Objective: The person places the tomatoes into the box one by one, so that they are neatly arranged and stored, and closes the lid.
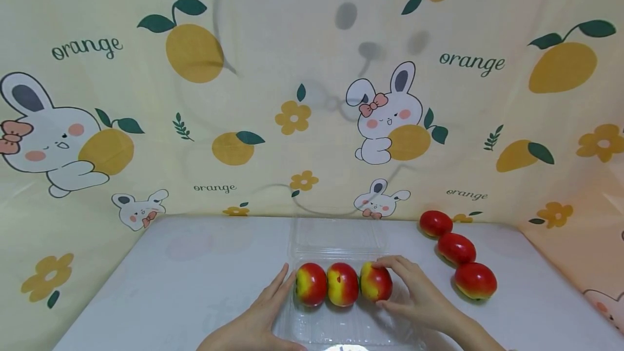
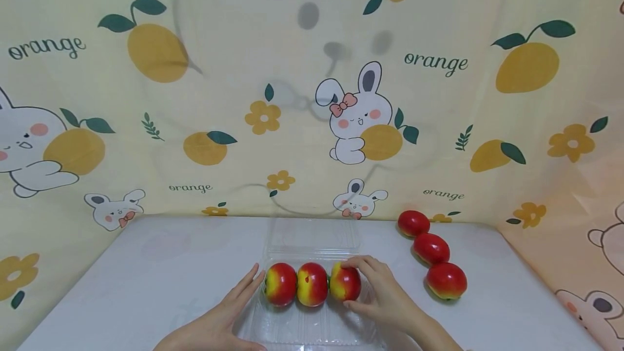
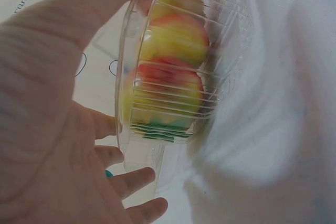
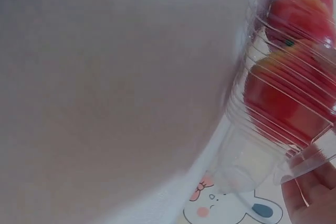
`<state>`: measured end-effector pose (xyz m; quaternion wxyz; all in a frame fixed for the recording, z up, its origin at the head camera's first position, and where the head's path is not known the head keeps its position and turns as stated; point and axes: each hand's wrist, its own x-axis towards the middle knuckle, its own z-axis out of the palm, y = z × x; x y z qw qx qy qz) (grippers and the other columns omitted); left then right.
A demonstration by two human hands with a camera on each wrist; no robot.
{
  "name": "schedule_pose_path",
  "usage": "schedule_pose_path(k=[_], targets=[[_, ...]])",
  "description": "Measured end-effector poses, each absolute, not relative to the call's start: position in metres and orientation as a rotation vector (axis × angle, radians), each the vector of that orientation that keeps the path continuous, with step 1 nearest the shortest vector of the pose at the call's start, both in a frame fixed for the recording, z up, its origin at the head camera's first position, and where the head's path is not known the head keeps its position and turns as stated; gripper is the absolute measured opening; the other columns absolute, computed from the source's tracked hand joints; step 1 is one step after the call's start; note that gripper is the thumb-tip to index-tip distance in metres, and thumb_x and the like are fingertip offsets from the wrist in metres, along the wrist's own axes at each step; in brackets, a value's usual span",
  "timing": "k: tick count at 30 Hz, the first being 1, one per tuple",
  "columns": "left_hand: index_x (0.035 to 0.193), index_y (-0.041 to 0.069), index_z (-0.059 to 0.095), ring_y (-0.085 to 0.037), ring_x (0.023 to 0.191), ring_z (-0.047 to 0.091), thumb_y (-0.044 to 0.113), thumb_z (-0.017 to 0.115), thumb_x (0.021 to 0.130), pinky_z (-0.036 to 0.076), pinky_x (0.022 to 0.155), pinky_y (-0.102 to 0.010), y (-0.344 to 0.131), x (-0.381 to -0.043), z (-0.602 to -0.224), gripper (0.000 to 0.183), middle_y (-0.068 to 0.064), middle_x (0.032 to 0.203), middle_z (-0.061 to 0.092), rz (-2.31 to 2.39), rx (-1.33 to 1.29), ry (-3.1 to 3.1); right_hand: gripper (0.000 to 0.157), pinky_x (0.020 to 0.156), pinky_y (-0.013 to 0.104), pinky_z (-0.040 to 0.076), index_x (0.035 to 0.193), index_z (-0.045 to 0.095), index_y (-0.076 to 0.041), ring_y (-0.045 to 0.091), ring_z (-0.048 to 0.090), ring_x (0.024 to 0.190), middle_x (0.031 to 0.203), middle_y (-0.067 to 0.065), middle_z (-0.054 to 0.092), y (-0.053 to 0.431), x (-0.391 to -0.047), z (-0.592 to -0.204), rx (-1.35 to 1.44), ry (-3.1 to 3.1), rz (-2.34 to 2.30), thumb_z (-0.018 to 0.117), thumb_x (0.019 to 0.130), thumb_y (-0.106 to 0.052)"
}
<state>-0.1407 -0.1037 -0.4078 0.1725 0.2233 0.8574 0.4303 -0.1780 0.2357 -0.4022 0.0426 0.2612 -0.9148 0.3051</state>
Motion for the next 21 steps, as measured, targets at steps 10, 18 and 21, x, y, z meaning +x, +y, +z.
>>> schedule_pose_path(k=[10, 18, 21], targets=[[0.155, 0.029, 0.010, -0.046, 0.142, 0.015, 0.048, 0.079, 0.071, 0.030, 0.096, -0.076, -0.1031, -0.1411, -0.4078, 0.111, -0.011, 0.162, -0.006, 1.231, 0.608, 2.422, 0.053, 0.089, 0.062, 0.048, 0.122, 0.055, -0.030, 0.027, 0.050, 0.115, 0.126, -0.004, 0.055, 0.2353, -0.1759, -0.4002, 0.803, -2.818, 0.945, 0.079, 0.076, -0.040], [0.155, 0.027, 0.009, -0.046, 0.142, 0.016, 0.049, 0.079, 0.071, 0.031, 0.095, -0.076, -0.1035, -0.1416, -0.4086, 0.112, -0.012, 0.162, -0.006, 1.221, 0.618, 2.431, 0.048, 0.090, 0.060, 0.049, 0.119, 0.057, -0.030, 0.024, 0.052, 0.113, 0.123, -0.007, 0.057, 0.2359, -0.1745, -0.4002, 0.808, -2.784, 0.948, 0.079, 0.077, -0.034], [0.155, 0.028, 0.008, -0.046, 0.142, 0.017, 0.049, 0.078, 0.071, 0.033, 0.094, -0.075, -0.1028, -0.1427, -0.4080, 0.112, -0.010, 0.162, -0.006, 1.212, 0.583, 2.416, 0.052, 0.091, 0.062, 0.047, 0.121, 0.057, -0.030, 0.025, 0.051, 0.115, 0.124, -0.006, 0.056, 0.2357, -0.1744, -0.4012, 0.805, -2.799, 0.937, 0.080, 0.075, -0.034]])
